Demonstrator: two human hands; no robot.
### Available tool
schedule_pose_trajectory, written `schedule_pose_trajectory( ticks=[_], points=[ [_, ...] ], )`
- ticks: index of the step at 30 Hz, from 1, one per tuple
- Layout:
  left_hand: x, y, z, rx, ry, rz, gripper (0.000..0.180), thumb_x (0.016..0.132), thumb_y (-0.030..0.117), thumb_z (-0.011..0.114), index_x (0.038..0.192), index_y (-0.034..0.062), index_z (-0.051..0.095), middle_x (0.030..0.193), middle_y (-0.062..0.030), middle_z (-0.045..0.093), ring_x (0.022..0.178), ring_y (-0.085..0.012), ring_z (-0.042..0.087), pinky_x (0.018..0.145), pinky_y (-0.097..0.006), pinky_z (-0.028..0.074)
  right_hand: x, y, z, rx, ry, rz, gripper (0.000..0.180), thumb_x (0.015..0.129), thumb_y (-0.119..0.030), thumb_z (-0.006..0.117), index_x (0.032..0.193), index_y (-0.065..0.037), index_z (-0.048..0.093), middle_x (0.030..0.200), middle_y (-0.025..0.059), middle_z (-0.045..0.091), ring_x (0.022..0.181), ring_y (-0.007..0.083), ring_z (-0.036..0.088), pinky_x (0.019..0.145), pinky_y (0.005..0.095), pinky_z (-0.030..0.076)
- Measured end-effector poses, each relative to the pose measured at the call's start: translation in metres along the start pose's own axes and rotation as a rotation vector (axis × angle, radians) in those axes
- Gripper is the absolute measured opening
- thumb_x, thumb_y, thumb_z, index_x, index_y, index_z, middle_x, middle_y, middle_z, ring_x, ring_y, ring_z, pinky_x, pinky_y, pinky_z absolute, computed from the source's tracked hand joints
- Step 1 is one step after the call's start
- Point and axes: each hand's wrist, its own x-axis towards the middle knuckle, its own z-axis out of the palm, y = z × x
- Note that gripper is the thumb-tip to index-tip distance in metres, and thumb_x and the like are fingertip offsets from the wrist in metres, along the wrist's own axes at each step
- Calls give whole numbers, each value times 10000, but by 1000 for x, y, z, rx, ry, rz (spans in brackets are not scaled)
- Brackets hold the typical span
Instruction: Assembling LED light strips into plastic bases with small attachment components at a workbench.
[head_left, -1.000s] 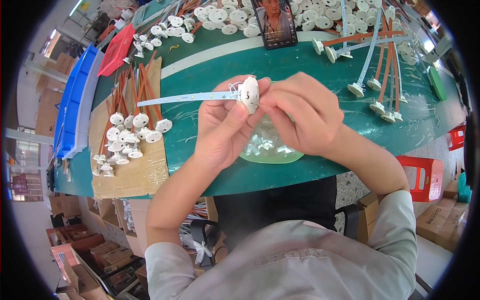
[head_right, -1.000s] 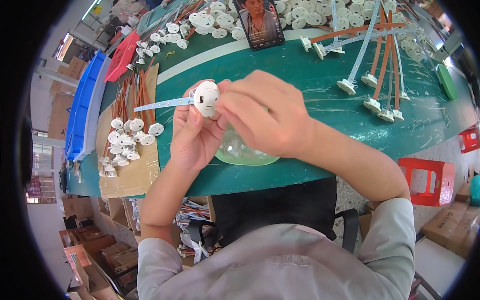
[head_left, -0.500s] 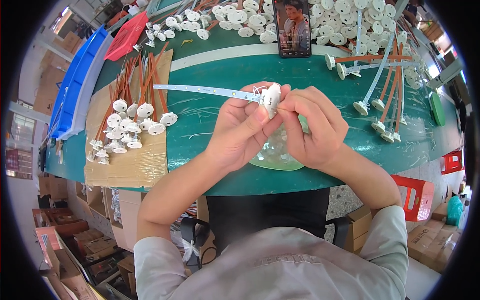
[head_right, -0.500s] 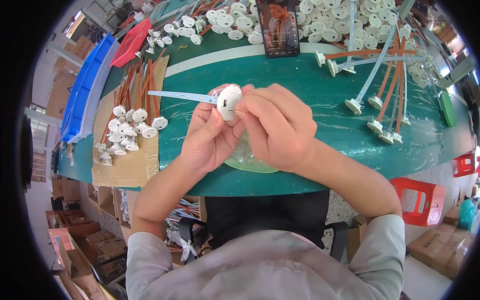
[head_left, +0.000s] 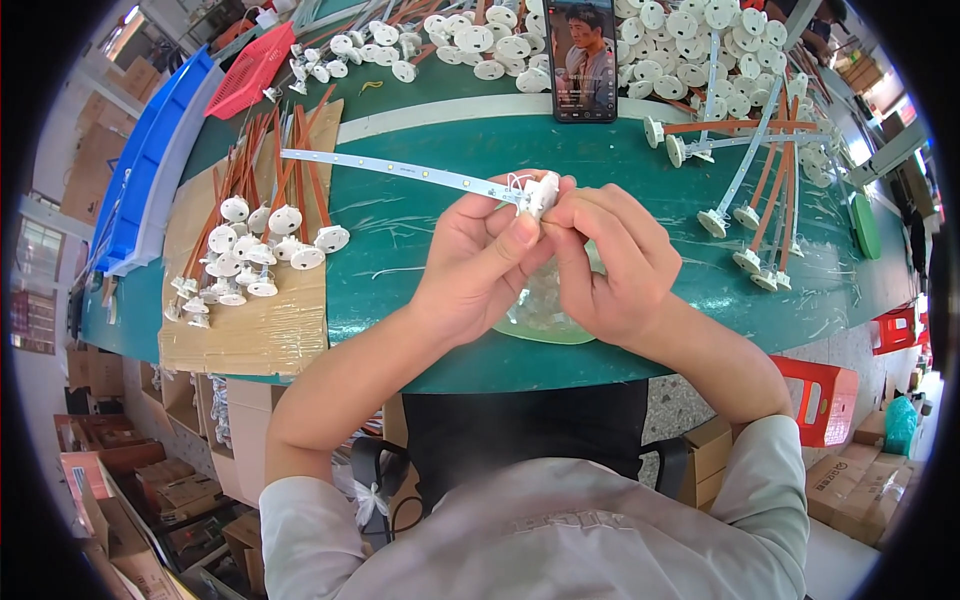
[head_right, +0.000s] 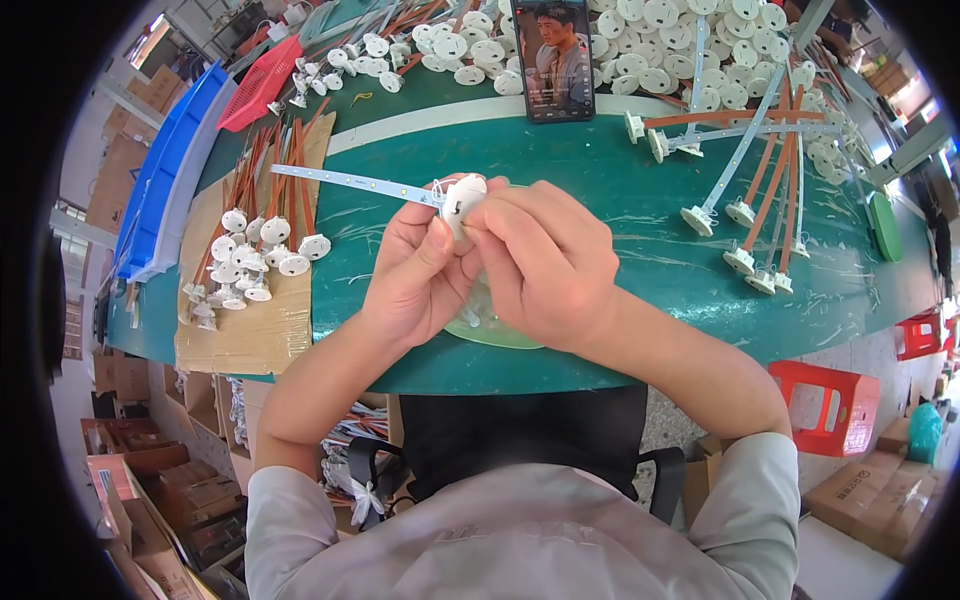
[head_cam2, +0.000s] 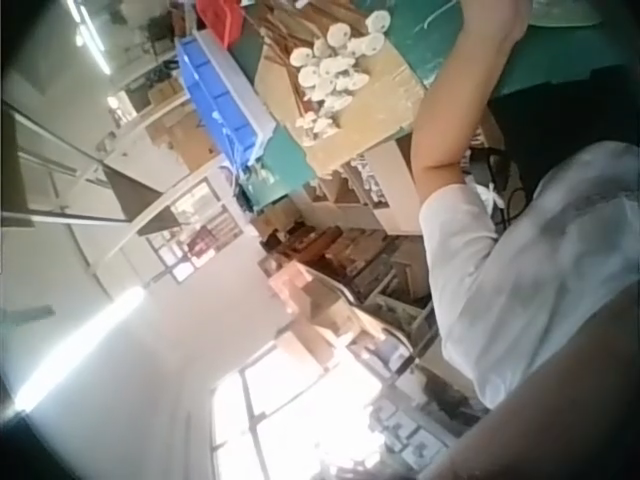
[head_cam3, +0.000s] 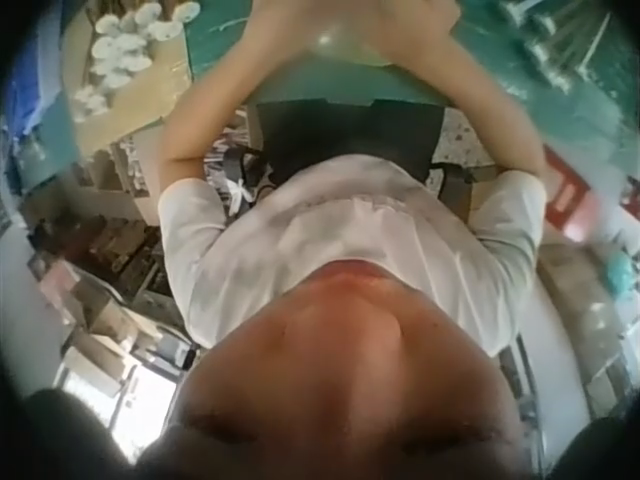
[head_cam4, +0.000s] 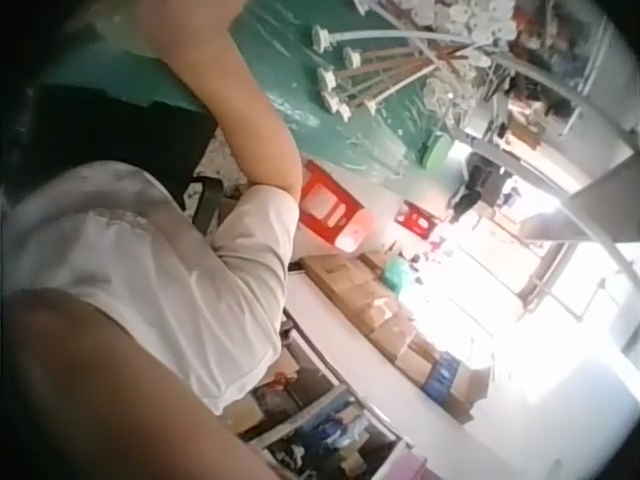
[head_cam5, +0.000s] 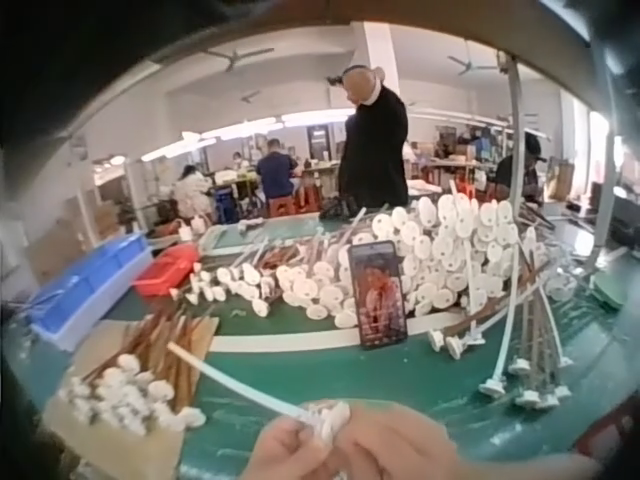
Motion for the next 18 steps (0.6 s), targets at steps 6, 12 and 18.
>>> schedule_pose_trajectory(
  ticks=[6,12,18],
  points=[
    [4,8,1,4,-13,-1,408,957,118,639,1330,25,502,1349,-155,555,1246,-208,550,1056,-356,474,5,5,-8,102,-33,28,187,755,115,692,914,39,631,824,132,656,652,218,598,572,278,484],
    [3,6,2,112,-23,58,395,962,107,631,1325,10,506,1318,-151,582,1230,-196,557,1032,-350,481,9,0,-10,64,-101,56,127,785,94,685,891,34,647,831,136,665,674,215,620,582,280,493],
    [16,30,-2,568,93,102,374,971,140,619,1301,-15,533,1281,-157,606,1175,-228,600,979,-363,515,12,-3,0,65,-109,156,239,804,69,687,1017,19,592,916,147,686,716,212,667,638,292,516]
  ],
)
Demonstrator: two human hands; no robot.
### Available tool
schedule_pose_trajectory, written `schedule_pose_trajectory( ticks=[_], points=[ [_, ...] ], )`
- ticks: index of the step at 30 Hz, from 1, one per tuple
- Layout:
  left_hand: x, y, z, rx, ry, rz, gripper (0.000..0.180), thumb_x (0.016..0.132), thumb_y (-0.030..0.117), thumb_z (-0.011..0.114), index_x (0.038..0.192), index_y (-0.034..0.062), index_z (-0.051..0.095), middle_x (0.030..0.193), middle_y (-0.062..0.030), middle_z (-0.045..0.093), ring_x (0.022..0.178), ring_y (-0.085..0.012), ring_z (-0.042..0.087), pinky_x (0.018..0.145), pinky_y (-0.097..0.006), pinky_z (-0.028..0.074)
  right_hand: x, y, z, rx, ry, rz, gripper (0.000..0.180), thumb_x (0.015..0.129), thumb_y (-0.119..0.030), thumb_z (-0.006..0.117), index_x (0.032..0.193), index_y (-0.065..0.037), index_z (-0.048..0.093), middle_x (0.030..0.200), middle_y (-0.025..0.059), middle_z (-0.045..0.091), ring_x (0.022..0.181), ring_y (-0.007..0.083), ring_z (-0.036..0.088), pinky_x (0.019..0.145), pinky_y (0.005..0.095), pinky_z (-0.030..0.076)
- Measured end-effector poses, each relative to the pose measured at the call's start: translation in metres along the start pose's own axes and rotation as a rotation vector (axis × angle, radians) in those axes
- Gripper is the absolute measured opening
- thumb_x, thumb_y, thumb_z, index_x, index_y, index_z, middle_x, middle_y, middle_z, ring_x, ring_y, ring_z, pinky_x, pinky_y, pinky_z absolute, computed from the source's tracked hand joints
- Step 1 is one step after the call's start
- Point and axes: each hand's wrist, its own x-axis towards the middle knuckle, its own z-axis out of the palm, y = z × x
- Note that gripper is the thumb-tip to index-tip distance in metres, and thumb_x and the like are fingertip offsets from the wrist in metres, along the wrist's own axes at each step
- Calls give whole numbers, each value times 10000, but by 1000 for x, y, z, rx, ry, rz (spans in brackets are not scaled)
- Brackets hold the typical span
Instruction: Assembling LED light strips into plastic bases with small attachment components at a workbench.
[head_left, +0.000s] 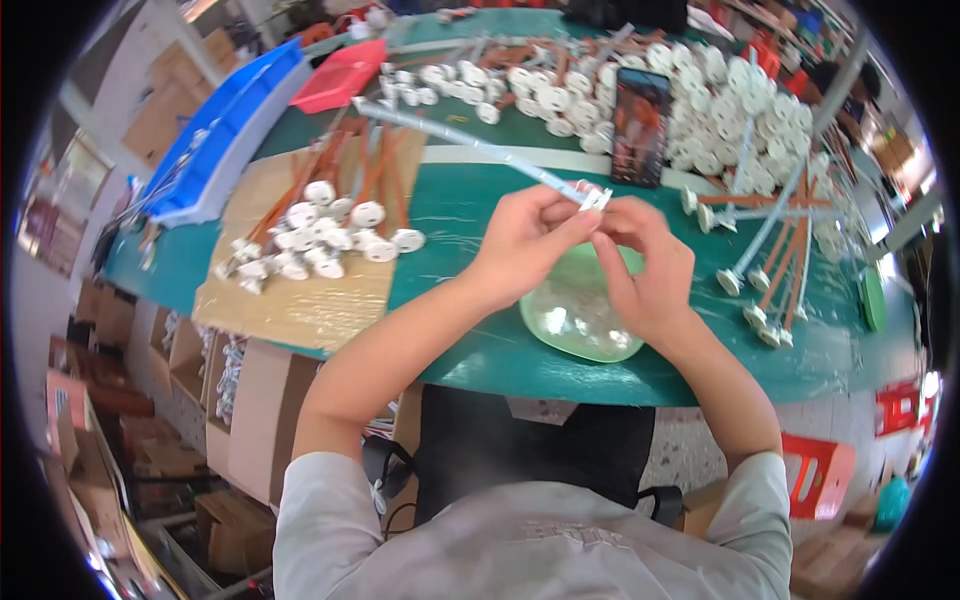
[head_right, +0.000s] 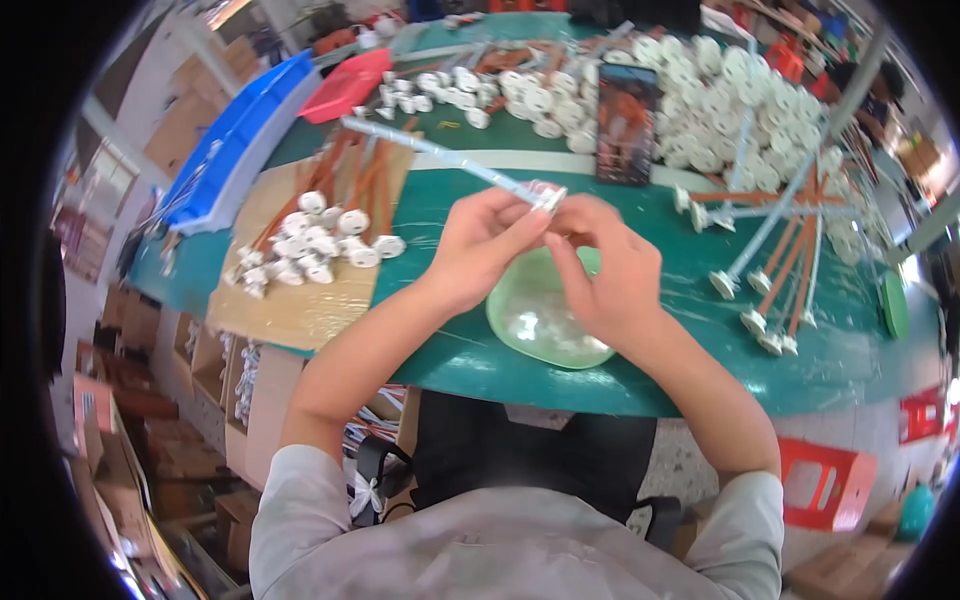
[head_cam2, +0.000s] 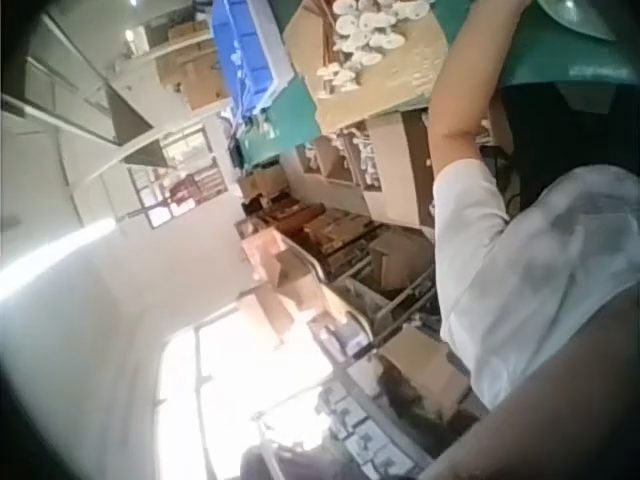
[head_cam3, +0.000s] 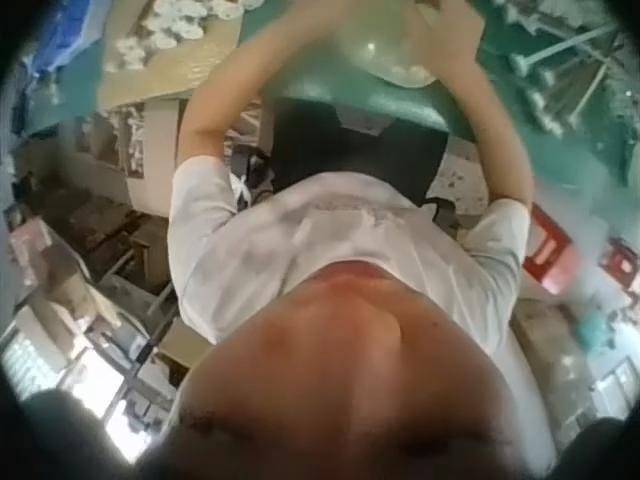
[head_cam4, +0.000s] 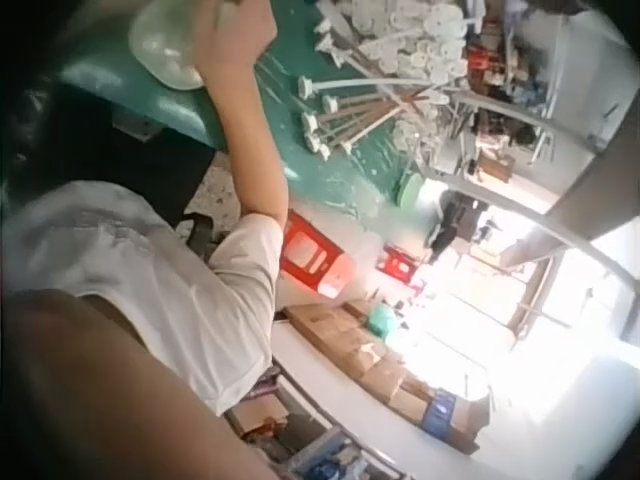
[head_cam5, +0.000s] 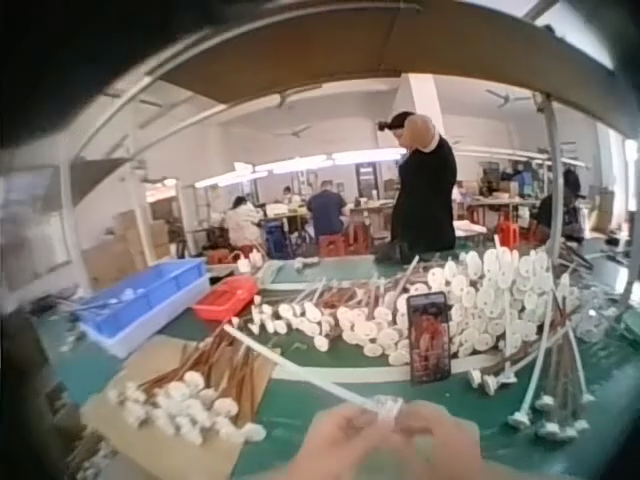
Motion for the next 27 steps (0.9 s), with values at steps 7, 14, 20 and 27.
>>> schedule_pose_trajectory(
  ticks=[7,14,20,27],
  points=[
    [-6,150,-135,1022,369,-80,330,959,293,595,1103,17,703,935,-64,710,852,-143,673,758,-280,520,-2,-6,-76,-78,-198,-63,314,790,46,727,1018,-7,517,1006,128,680,748,204,679,664,315,507],
    [-121,214,-325,2016,486,-479,415,901,338,533,867,-49,681,865,-289,661,870,-455,653,761,-523,488,-18,0,-148,-485,-322,178,128,811,-99,737,799,-22,635,710,105,637,627,249,635,580,343,480],
    [-80,180,-251,2299,361,-469,383,903,314,547,897,-41,691,882,-296,663,850,-462,649,755,-531,504,-21,79,-211,-680,-30,625,306,808,-251,755,702,22,667,636,144,639,574,280,640,559,371,493],
    [-37,161,-103,1693,361,183,221,897,159,634,935,-51,686,805,-187,693,726,-293,679,648,-374,506,5,109,-180,-740,-246,868,315,799,-263,755,722,24,649,588,101,620,511,208,610,474,340,466]
  ],
)
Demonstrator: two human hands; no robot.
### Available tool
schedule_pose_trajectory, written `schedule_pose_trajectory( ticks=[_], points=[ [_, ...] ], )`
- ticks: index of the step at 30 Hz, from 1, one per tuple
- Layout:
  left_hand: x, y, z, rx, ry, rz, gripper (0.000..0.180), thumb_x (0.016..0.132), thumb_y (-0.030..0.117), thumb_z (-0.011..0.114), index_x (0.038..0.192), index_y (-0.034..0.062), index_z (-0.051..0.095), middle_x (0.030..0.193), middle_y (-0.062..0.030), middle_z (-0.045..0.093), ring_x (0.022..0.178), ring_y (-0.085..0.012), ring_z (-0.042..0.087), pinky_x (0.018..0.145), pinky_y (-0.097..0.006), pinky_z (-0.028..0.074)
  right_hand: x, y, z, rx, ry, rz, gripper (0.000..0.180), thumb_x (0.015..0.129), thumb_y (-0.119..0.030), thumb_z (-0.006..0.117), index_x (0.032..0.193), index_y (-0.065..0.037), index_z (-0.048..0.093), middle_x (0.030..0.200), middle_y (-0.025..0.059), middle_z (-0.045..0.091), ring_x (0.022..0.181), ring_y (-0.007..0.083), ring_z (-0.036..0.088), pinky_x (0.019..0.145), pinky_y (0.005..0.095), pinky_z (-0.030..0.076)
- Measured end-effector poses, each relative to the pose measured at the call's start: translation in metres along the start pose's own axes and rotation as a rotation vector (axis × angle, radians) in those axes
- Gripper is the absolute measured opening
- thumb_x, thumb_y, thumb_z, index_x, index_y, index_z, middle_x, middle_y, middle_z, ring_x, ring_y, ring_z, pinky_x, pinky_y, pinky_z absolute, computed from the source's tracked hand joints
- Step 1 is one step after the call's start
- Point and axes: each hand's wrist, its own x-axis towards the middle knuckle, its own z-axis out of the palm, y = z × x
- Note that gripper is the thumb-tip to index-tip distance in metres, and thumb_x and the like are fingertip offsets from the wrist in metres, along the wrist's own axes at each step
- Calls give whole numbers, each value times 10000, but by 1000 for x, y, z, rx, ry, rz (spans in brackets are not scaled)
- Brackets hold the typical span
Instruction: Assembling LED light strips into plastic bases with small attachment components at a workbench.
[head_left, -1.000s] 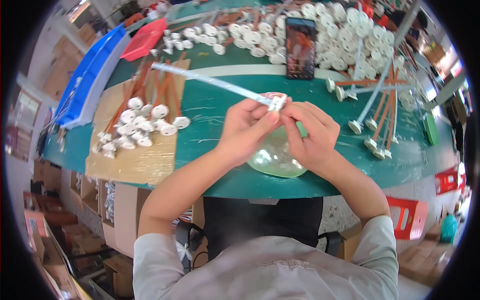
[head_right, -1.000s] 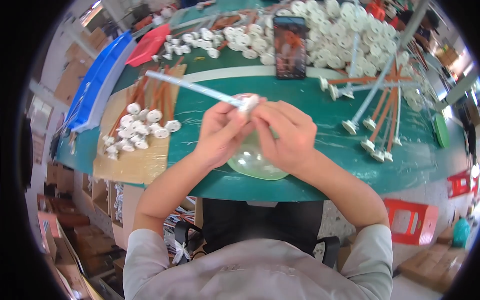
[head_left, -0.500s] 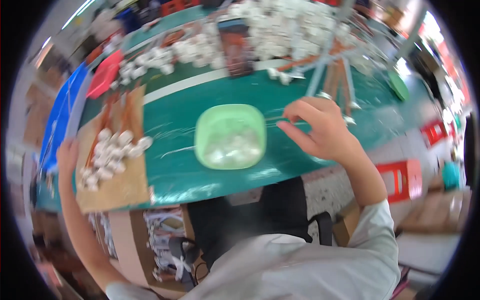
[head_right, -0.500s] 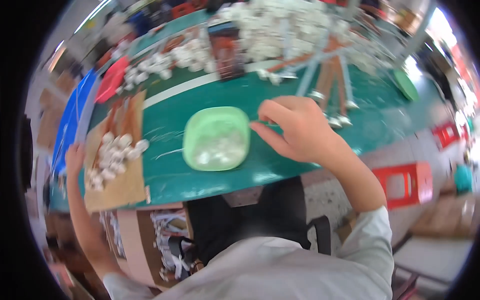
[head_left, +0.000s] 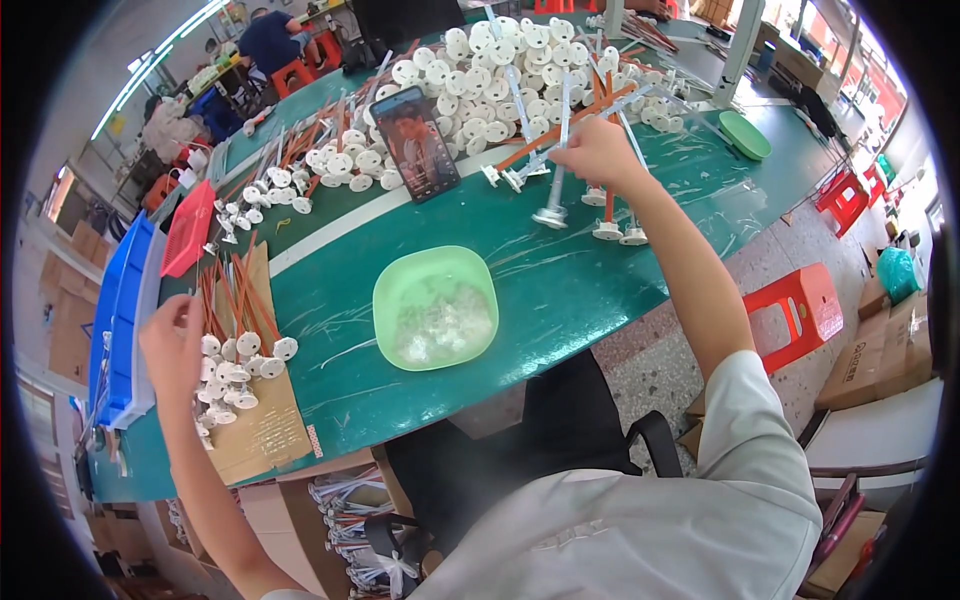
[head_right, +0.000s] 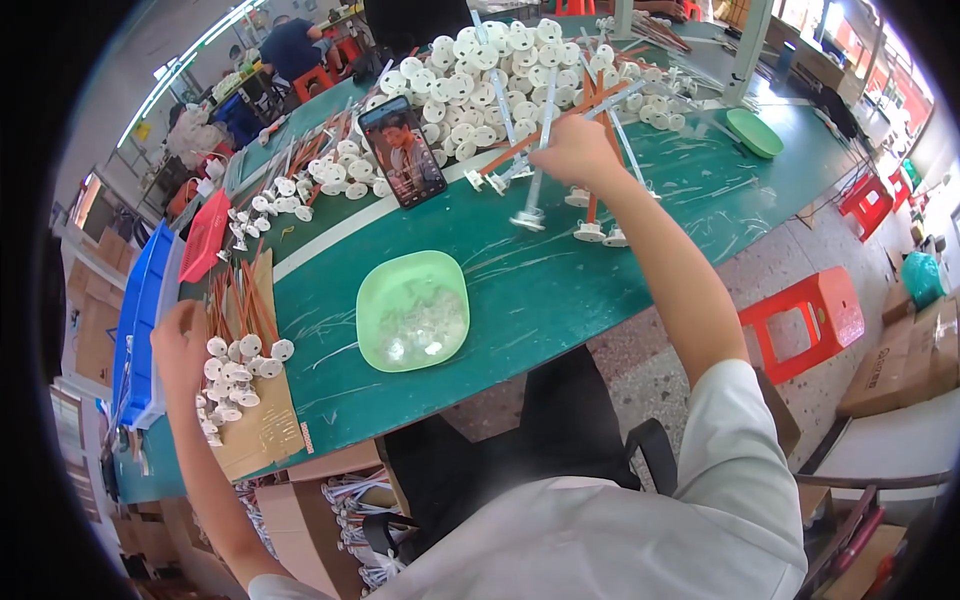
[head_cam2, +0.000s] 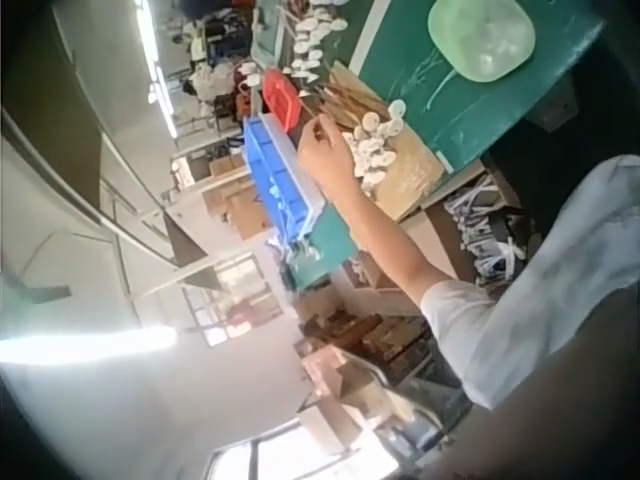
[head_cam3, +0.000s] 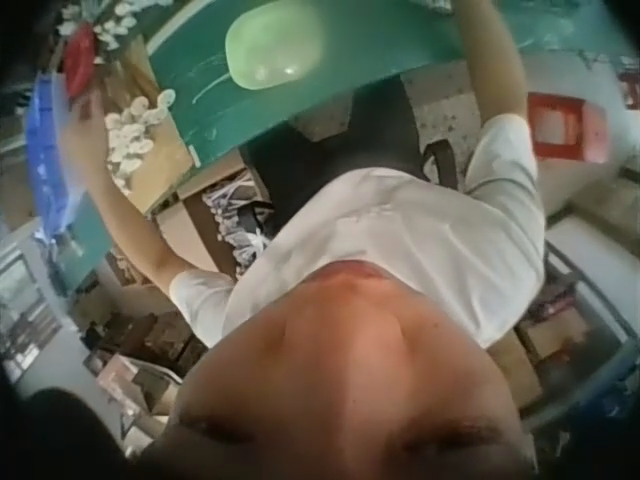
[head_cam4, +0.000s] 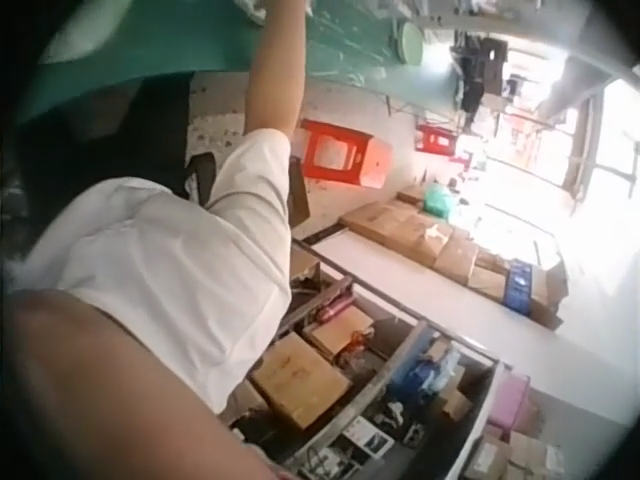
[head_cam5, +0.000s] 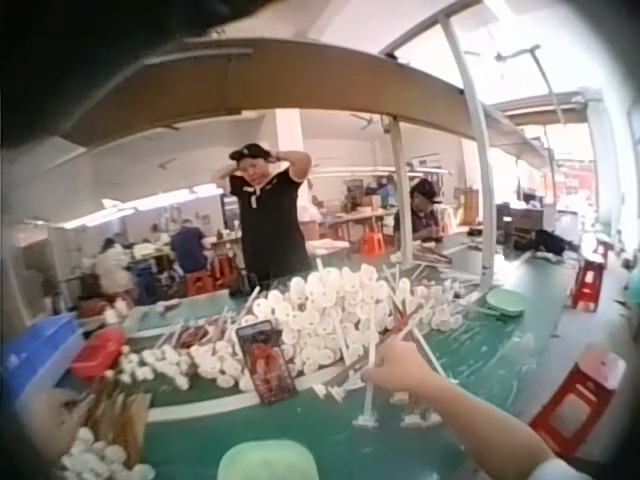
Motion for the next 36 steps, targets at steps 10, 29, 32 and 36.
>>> schedule_pose_trajectory(
  ticks=[10,29,32,36],
  points=[
    [-49,142,89,-1143,-612,93,405,975,199,576,1309,-24,524,1010,-134,695,772,-160,675,734,-303,542,-70,-109,3,1287,-360,81,215,903,-198,725,790,-62,603,646,-45,541,470,8,439,400,165,310],
    [-62,151,146,-1469,-458,-31,455,1070,428,319,1254,22,409,1009,-58,534,886,-128,519,807,-282,447,-95,-155,83,729,510,-1130,274,637,63,757,903,8,717,880,102,701,723,254,674,625,323,559],
    [-60,149,143,-1423,-489,-9,470,1069,434,318,1250,10,410,1013,-58,524,867,-124,504,797,-285,441,-97,-155,85,720,543,-1103,271,643,89,705,901,9,716,876,103,705,719,250,677,616,316,560],
    [-54,135,143,-1768,-673,-52,502,1061,463,320,1267,15,415,965,-44,495,783,-116,441,720,-275,405,-92,-152,74,739,340,-1116,260,691,72,721,941,-1,728,892,105,714,738,250,682,643,314,564]
  ],
)
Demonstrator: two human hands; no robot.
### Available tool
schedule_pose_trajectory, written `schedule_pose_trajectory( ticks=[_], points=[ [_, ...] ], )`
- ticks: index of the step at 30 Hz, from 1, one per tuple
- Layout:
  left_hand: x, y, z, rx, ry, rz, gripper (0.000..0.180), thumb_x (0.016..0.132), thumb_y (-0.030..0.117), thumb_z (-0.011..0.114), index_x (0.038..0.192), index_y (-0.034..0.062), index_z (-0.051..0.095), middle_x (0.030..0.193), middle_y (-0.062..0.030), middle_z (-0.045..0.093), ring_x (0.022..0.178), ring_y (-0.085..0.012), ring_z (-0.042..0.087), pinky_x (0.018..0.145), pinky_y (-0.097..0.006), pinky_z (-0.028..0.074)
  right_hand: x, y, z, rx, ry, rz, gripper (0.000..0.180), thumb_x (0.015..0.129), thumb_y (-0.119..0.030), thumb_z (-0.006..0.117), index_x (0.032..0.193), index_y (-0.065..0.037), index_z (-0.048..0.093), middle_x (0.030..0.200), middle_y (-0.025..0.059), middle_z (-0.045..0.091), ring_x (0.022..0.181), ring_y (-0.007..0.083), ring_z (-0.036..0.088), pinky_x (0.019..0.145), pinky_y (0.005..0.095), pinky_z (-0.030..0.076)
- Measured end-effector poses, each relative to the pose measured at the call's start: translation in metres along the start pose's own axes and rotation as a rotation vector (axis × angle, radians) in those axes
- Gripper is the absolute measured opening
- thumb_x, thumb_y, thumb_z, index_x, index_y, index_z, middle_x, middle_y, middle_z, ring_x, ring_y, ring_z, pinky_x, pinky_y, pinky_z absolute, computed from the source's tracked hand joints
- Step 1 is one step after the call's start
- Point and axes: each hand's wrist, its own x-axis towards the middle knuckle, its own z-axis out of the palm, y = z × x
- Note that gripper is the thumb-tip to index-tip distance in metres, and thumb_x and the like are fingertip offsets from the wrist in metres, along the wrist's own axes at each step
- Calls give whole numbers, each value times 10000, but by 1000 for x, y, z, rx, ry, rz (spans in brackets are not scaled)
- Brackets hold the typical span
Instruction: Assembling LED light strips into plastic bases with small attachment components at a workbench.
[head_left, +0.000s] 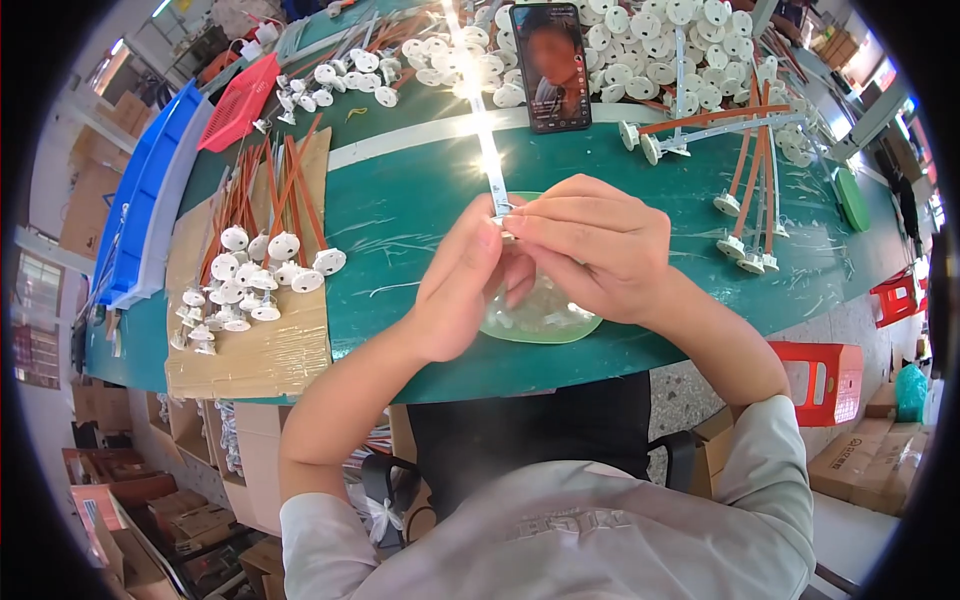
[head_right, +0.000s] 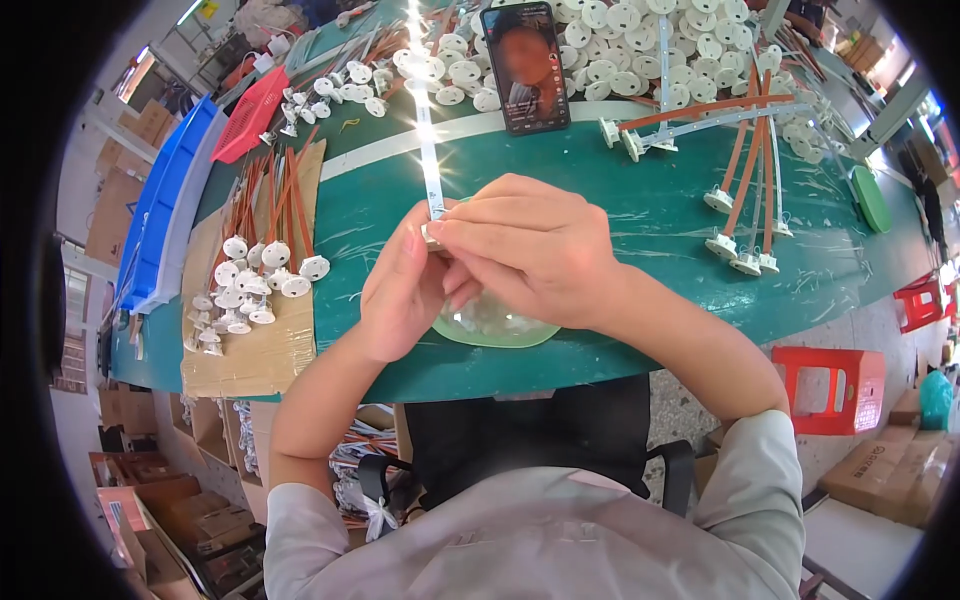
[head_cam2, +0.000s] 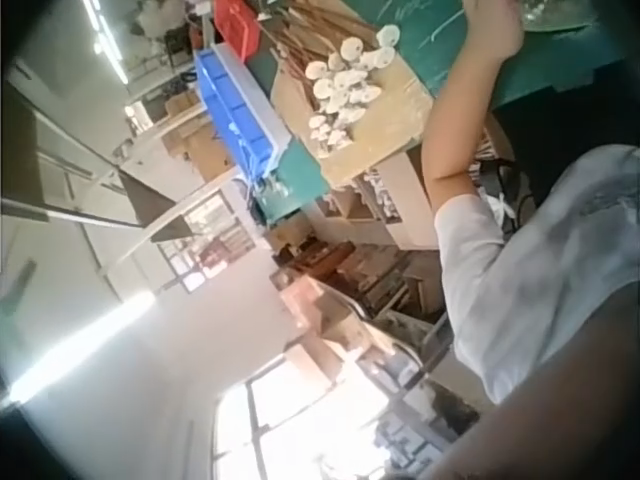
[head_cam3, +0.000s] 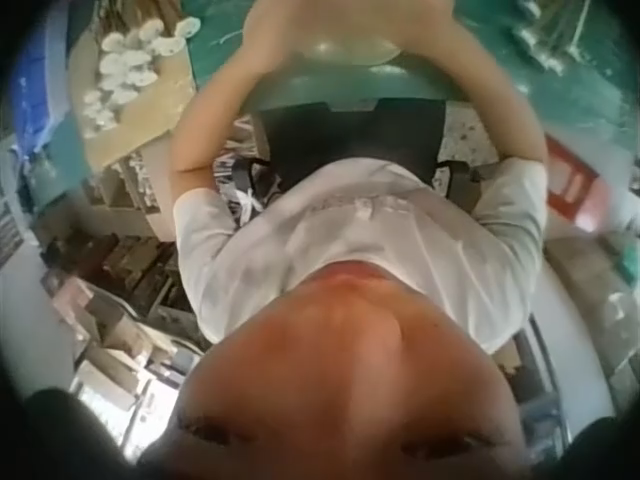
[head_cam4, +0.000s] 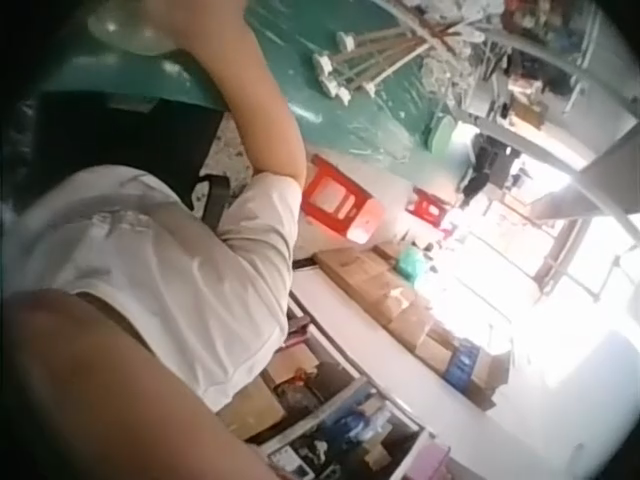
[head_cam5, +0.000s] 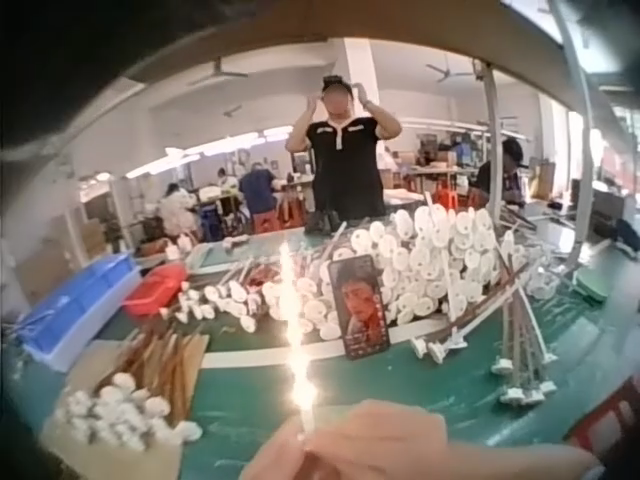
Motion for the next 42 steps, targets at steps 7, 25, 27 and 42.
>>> schedule_pose_trajectory(
  ticks=[7,25,27,42],
  points=[
    [0,2,6,-210,16,-56,500,1047,489,354,1269,46,423,930,-20,460,737,-114,385,683,-265,365,10,-1,-7,39,-112,-9,265,731,64,722,986,-5,733,926,117,719,766,261,681,661,321,562],
    [20,16,-38,74,449,138,355,1014,327,552,1249,63,587,1140,-40,612,990,-115,536,808,-300,451,8,18,-5,-81,-966,510,197,736,-101,741,875,30,692,822,167,682,760,299,685,696,367,544],
    [18,16,-39,2,410,116,395,998,314,583,1275,32,588,1176,-55,624,991,-115,550,806,-291,451,12,15,-4,7,-1022,618,153,728,-73,732,842,23,700,780,161,688,717,281,688,685,349,547],
    [13,8,-27,43,300,27,393,994,307,589,1242,3,602,1139,-70,646,970,-132,566,802,-286,440,7,31,-30,522,-645,1030,107,900,-28,653,979,34,691,823,44,697,714,87,641,658,225,523]
  ],
)
